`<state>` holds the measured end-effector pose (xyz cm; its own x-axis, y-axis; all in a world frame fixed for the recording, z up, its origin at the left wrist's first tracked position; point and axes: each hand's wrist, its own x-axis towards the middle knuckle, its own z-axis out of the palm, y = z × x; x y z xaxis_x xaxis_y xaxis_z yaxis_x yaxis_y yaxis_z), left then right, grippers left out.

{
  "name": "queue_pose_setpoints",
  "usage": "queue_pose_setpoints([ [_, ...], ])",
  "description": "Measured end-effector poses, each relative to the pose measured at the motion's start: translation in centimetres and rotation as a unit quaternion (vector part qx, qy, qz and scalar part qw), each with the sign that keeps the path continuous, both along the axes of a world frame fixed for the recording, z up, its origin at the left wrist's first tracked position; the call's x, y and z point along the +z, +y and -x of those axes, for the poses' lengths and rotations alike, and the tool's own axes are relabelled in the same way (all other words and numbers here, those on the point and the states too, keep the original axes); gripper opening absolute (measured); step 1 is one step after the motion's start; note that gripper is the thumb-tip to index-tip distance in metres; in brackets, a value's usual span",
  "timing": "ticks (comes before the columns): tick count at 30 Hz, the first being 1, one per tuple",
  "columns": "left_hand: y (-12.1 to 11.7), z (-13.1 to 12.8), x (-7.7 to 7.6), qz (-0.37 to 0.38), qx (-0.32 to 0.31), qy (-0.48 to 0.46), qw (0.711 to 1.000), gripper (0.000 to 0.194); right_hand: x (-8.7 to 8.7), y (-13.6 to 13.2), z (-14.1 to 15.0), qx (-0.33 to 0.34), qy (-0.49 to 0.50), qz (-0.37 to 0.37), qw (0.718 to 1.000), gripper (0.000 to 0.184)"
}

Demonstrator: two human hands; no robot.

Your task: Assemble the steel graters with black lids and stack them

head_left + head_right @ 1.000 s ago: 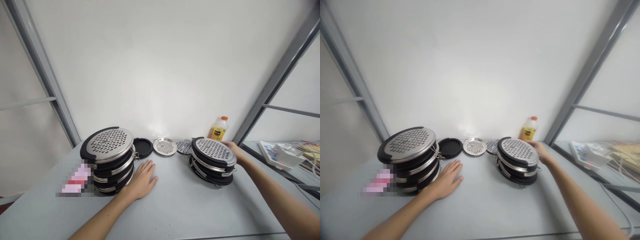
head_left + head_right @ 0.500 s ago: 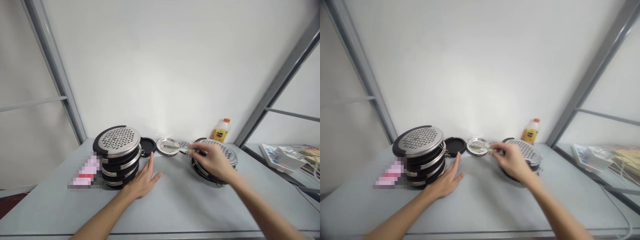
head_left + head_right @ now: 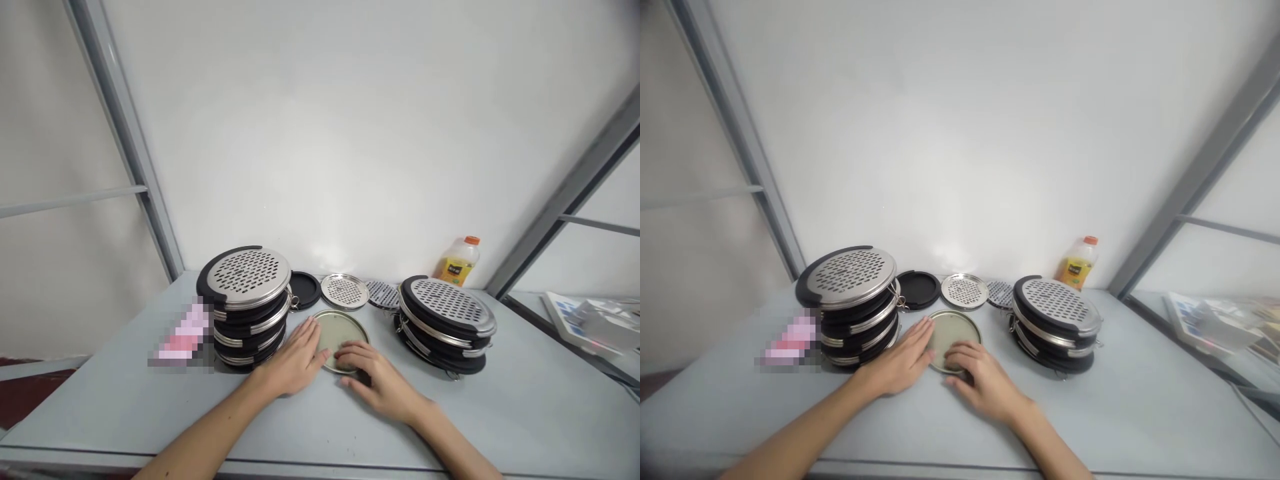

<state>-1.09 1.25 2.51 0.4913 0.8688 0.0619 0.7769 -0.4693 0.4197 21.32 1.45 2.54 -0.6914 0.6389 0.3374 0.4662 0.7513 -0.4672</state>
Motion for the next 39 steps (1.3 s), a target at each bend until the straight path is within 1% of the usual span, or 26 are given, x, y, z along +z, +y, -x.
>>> queue_pose_setpoints([
  [4,0.2,-0.2,-0.6,-0.039,0.001,0.038,0.999,0.058,-1.1,0.4,-0.2,-0.093,-0.027,-0.035,0.995,0.035],
  [6,0.2,-0.3,-0.8,-0.043,0.005,0.053,0.998,0.055,-1.5,0.5,-0.2,-0.107,-0.049,-0.040,0.992,0.040],
  [10,0.3,-0.4,-0.8,-0.040,0.015,0.072,0.997,0.054,-1.6,0.4,-0.2,-0.110,-0.067,-0.036,0.991,0.040],
  [16,0.4,-0.5,-0.7,-0.048,0.014,0.088,0.995,0.054,-1.3,0.5,-0.1,-0.108,-0.056,-0.027,0.992,0.040],
  [21,0.5,-0.5,-0.8,-0.050,0.008,0.068,0.996,0.052,-1.3,0.5,-0.2,-0.107,-0.053,-0.020,0.993,0.040],
  [25,0.5,-0.5,-1.0,-0.031,0.015,0.058,0.998,0.052,-1.3,0.5,-0.3,-0.101,-0.043,-0.016,0.994,0.039],
  [27,0.5,-0.5,-0.9,-0.022,0.021,0.049,0.998,0.051,-1.3,0.9,-0.4,-0.093,-0.020,-0.013,0.995,0.039],
  [29,0.5,-0.5,-0.8,-0.023,0.016,0.039,0.999,0.049,-1.1,1.8,-0.5,-0.106,0.026,-0.017,0.994,0.040],
  [32,0.4,-0.4,-0.5,-0.027,0.000,0.030,0.999,0.048,-0.5,4.4,-0.3,-0.180,0.111,-0.045,0.976,0.040],
  [34,0.4,-0.3,-0.3,-0.027,-0.001,0.028,0.999,0.046,0.0,6.9,0.0,-0.233,0.138,-0.066,0.960,0.043],
  [36,0.3,-0.3,-0.1,-0.026,0.001,0.030,0.999,0.046,0.4,9.5,0.3,-0.292,0.142,-0.073,0.943,0.049],
  [39,0.4,-0.1,-0.1,-0.021,0.001,0.031,0.999,0.045,0.3,12.4,0.4,-0.399,0.087,-0.098,0.907,0.059],
])
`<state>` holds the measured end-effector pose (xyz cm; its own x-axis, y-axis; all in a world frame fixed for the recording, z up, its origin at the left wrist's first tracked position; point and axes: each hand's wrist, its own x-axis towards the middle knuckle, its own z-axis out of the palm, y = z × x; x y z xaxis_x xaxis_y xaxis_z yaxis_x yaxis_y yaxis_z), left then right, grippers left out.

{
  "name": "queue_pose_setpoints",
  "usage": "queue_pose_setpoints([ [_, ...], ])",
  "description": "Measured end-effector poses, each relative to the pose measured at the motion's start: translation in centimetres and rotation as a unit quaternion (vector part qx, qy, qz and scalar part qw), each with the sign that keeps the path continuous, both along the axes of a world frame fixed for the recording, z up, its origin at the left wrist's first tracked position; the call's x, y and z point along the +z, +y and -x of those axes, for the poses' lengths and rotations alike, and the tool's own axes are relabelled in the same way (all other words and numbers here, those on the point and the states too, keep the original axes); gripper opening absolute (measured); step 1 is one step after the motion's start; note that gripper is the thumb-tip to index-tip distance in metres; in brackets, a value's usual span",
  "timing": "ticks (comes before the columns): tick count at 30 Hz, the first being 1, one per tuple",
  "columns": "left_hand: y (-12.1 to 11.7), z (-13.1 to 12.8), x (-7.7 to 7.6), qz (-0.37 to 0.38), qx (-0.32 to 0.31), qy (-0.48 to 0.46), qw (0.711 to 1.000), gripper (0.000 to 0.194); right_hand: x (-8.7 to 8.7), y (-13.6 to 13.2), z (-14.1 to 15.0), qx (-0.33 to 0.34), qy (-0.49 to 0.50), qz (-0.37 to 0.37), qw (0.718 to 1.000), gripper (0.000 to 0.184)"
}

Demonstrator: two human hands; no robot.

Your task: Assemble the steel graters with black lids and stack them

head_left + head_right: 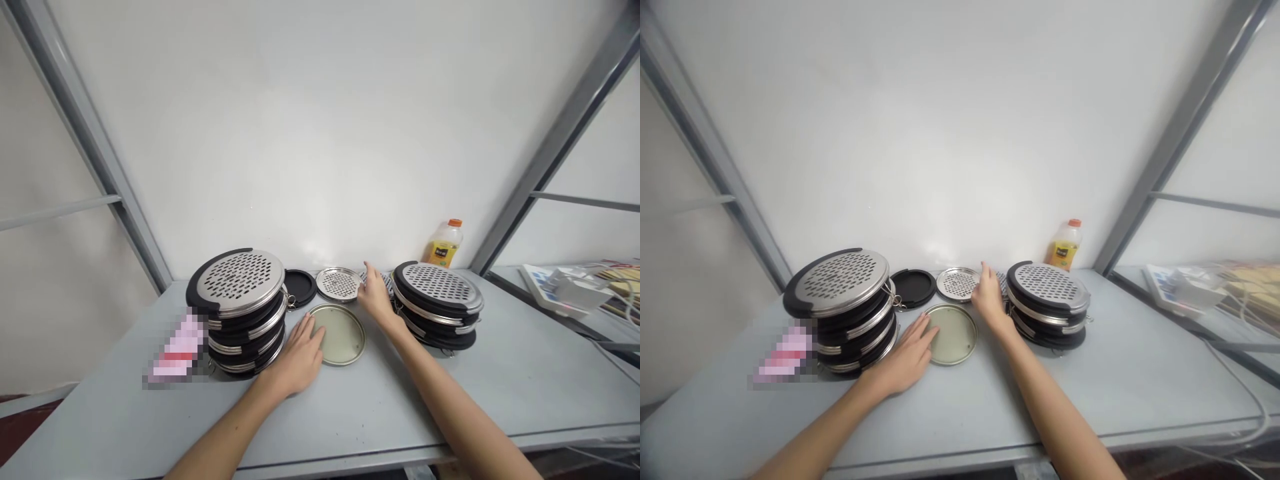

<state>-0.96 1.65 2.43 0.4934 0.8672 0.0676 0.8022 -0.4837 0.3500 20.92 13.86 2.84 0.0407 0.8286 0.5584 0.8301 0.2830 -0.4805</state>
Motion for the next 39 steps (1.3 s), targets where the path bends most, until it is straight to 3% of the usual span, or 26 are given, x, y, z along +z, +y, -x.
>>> queue_pose_setpoints([
  [2,0.1,0.1,-0.1,0.001,-0.002,0.001,1.000,0.044,-0.7,1.1,-0.2,-0.047,-0.033,0.012,0.998,0.065],
  [7,0.3,0.1,-0.5,-0.017,-0.005,0.002,1.000,0.042,-3.1,1.9,-0.6,-0.054,-0.104,0.046,0.992,0.069],
  [11,0.3,0.1,-0.5,-0.021,-0.003,0.001,1.000,0.041,-3.7,1.7,-0.3,-0.086,-0.153,0.083,0.981,0.072],
  [17,0.1,0.0,0.2,-0.029,-0.012,0.010,0.999,0.040,-2.3,0.8,0.3,-0.112,-0.224,0.091,0.964,0.064],
  [26,0.1,0.1,0.0,-0.042,-0.022,0.002,0.999,0.039,-0.2,1.6,0.7,-0.159,-0.260,0.189,0.933,0.051],
  [37,0.0,0.1,0.1,-0.045,-0.026,-0.003,0.999,0.037,2.4,3.1,0.7,-0.176,-0.297,0.179,0.921,0.054],
  [39,0.0,0.1,0.2,-0.044,-0.025,0.004,0.999,0.036,2.8,3.6,0.7,-0.173,-0.301,0.181,0.920,0.044],
])
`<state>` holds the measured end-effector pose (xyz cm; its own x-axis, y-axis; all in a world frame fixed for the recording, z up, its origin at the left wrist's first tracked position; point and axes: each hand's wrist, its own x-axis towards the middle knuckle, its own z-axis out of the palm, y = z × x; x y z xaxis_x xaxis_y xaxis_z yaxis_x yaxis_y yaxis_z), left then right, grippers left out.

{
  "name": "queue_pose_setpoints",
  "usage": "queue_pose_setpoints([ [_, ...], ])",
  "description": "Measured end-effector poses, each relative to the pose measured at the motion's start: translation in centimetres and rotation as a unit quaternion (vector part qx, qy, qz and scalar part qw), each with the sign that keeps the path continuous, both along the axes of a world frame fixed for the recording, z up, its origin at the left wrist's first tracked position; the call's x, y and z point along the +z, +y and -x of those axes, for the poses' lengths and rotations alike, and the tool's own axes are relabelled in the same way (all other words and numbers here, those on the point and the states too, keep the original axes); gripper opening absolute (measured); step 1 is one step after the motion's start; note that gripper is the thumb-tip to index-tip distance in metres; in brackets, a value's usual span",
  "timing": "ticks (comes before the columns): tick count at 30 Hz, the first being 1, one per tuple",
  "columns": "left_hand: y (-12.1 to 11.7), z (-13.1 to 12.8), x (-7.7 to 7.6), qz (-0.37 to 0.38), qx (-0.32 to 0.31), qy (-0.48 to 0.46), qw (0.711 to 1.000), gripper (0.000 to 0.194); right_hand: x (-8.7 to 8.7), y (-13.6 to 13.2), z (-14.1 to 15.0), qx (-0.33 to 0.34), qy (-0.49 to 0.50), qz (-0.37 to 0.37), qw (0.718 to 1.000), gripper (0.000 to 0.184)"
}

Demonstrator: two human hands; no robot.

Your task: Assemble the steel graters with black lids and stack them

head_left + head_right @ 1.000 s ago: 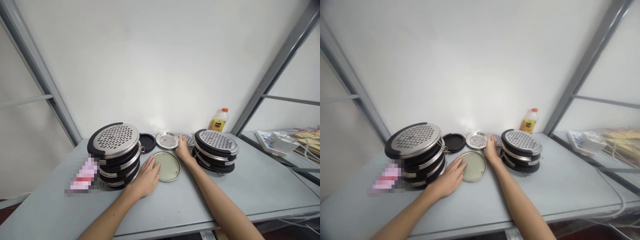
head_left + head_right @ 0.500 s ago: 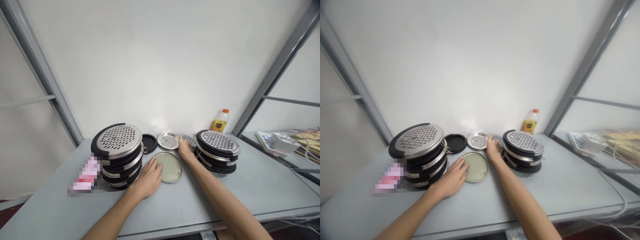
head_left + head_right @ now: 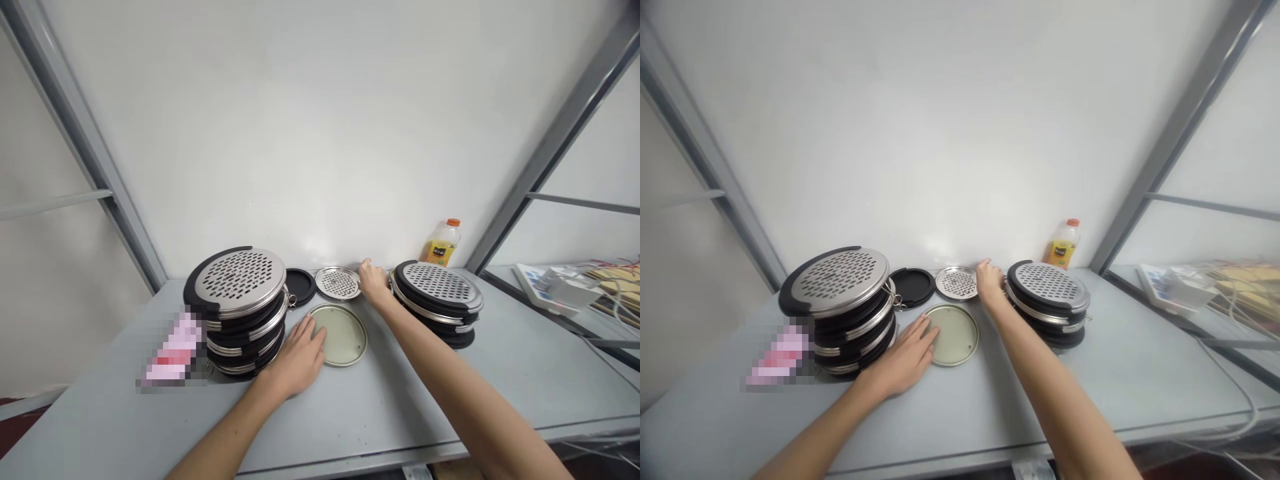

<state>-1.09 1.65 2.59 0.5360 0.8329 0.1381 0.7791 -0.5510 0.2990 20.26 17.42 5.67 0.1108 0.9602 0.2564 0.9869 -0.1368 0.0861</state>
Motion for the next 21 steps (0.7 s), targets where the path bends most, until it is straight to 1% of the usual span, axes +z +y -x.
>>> queue_pose_setpoints([
  [2,0.0,0.0,0.1,0.002,0.004,0.009,1.000,0.037,0.4,0.4,-0.1,0.003,-0.001,0.004,1.000,0.031],
  [3,0.0,0.0,0.1,0.002,0.005,0.013,1.000,0.037,0.7,0.6,-0.1,0.006,-0.002,0.004,1.000,0.027],
  [9,-0.1,0.0,0.2,0.006,0.000,0.020,1.000,0.039,2.1,0.8,0.0,0.033,-0.019,-0.038,0.999,0.024],
  [13,0.0,0.0,0.2,0.007,0.003,0.015,1.000,0.039,4.1,0.1,0.3,0.069,-0.033,-0.063,0.995,0.023],
  [15,0.0,0.0,0.1,0.012,0.002,0.001,1.000,0.039,5.2,-0.9,0.4,0.093,-0.042,-0.081,0.991,0.025],
  [17,0.1,0.1,0.0,0.019,0.005,-0.018,1.000,0.041,6.0,-2.4,0.4,0.127,-0.048,-0.106,0.985,0.028],
  [18,0.2,0.1,-0.1,0.022,0.011,-0.032,0.999,0.045,6.1,-3.4,0.2,0.150,-0.047,-0.125,0.980,0.028],
  [19,0.3,0.1,-0.1,0.023,0.019,-0.050,0.998,0.049,6.0,-4.5,0.0,0.191,-0.037,-0.162,0.967,0.028],
  [21,0.4,0.0,-0.2,0.020,0.039,-0.090,0.995,0.058,5.2,-6.9,-0.7,0.261,0.019,-0.235,0.936,0.027],
])
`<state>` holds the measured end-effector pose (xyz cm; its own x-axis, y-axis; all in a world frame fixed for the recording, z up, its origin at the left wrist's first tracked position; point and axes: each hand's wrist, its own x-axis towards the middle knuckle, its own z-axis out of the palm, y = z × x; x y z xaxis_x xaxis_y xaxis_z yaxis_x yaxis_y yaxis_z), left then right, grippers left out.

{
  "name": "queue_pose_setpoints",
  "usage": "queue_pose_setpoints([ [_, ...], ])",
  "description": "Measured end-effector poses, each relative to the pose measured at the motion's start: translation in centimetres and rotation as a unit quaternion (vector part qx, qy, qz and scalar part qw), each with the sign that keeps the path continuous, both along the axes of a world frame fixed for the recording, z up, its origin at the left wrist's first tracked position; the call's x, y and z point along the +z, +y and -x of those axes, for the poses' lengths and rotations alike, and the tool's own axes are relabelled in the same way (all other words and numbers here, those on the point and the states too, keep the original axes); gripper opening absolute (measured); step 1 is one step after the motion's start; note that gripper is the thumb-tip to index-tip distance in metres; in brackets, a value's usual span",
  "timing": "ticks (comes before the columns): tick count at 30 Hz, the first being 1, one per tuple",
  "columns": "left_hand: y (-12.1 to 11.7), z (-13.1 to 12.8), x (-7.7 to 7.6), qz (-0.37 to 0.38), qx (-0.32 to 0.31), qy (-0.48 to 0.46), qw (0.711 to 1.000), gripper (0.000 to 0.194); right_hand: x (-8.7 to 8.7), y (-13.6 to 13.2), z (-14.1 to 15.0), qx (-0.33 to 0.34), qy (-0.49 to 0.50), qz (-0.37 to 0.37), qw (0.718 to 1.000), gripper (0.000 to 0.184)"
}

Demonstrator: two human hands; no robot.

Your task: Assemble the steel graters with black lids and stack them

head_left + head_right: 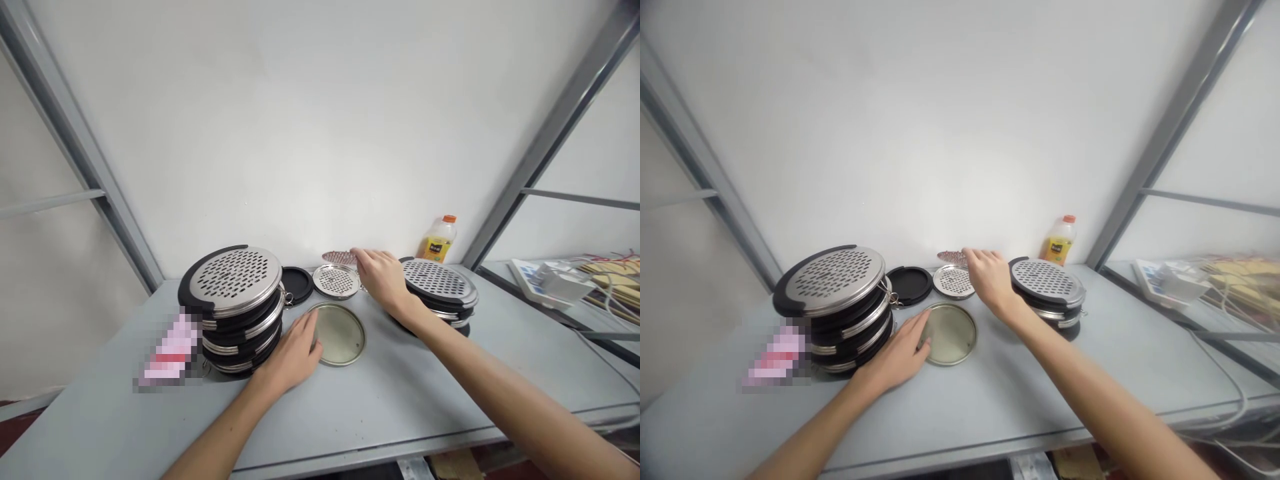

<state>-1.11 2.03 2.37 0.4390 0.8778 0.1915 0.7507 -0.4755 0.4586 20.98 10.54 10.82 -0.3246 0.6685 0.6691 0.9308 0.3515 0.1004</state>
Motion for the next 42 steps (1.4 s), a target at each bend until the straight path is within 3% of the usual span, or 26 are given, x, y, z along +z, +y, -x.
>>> queue_pose_setpoints([
  [2,0.1,-0.1,-0.1,-0.005,0.015,-0.038,0.999,0.064,-1.5,-2.2,-0.9,0.095,0.084,-0.038,0.991,0.024],
  [5,0.1,-0.4,-0.2,0.000,0.032,-0.070,0.997,0.074,-4.2,-4.2,-2.0,0.232,0.186,-0.036,0.954,0.024],
  [9,0.1,-0.6,-0.6,0.015,0.037,-0.081,0.996,0.079,-7.8,-4.5,-3.1,0.283,0.223,0.019,0.933,0.028],
  [13,0.2,-0.4,-0.5,0.020,0.031,-0.065,0.997,0.071,-9.9,-4.2,-4.1,0.308,0.219,0.085,0.922,0.028],
  [17,0.2,-0.2,-0.1,0.006,0.006,-0.045,0.999,0.058,-10.2,-4.1,-4.7,0.313,0.200,0.147,0.916,0.024],
  [21,0.2,-0.2,-0.2,-0.002,-0.003,-0.021,1.000,0.047,-9.8,-4.2,-4.7,0.309,0.173,0.162,0.921,0.023],
  [26,0.4,-0.1,-0.7,-0.043,-0.023,-0.028,0.998,0.049,-9.4,-4.8,-5.0,0.315,0.152,0.202,0.915,0.020],
  [42,0.2,-0.2,-0.2,-0.042,-0.034,-0.011,0.998,0.043,-9.4,-5.2,-5.5,0.268,0.154,0.248,0.918,0.026],
])
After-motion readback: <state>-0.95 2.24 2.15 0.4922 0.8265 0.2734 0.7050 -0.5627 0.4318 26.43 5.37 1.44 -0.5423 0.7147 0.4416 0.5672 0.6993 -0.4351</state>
